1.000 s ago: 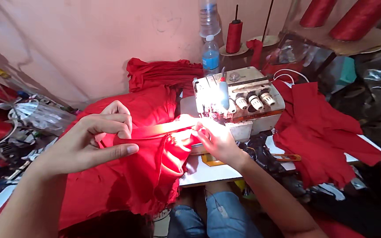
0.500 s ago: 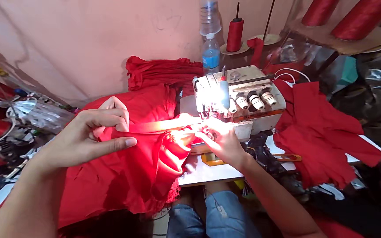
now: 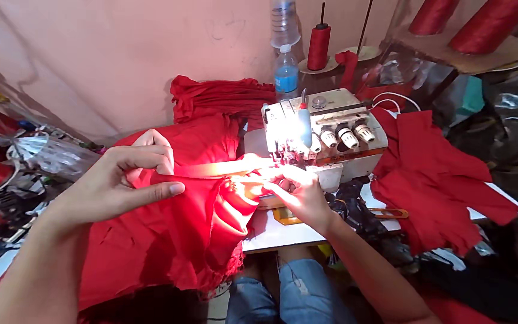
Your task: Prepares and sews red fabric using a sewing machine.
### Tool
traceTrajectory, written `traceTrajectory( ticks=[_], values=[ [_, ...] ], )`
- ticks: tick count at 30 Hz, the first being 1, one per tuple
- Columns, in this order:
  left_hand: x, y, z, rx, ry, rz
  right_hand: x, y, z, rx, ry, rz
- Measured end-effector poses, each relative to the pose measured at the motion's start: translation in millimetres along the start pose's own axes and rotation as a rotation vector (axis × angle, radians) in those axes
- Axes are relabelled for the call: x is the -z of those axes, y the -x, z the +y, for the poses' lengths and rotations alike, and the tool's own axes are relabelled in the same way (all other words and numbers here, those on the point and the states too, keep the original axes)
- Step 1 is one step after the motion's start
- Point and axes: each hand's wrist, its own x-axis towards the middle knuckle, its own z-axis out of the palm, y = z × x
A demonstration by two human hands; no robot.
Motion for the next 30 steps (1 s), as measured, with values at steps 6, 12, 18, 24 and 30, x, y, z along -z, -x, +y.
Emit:
traceTrajectory(
  ticks=[6, 12, 18, 24, 30],
  values=[
    [-1, -1, 3, -0.008, -0.010, -0.012, -1, -2, 0, -0.005, -0.005, 0.006],
    [0, 1, 2, -0.012, -0.003, -0.019, -6, -5, 2, 0.020, 0.008, -0.002],
    [4, 4, 0, -0.027, -0.001, -0.025, -4, -7, 1, 0.028, -0.084, 0.037],
    [-3, 9, -25, -0.084, 0.340, -0.058, 10, -12, 2, -0.107, -0.370, -0.128],
    [-24, -49, -7, -0.225, 0.267, -0.175, 50, 7, 19, 0.091, -0.169, -0.291]
  ],
)
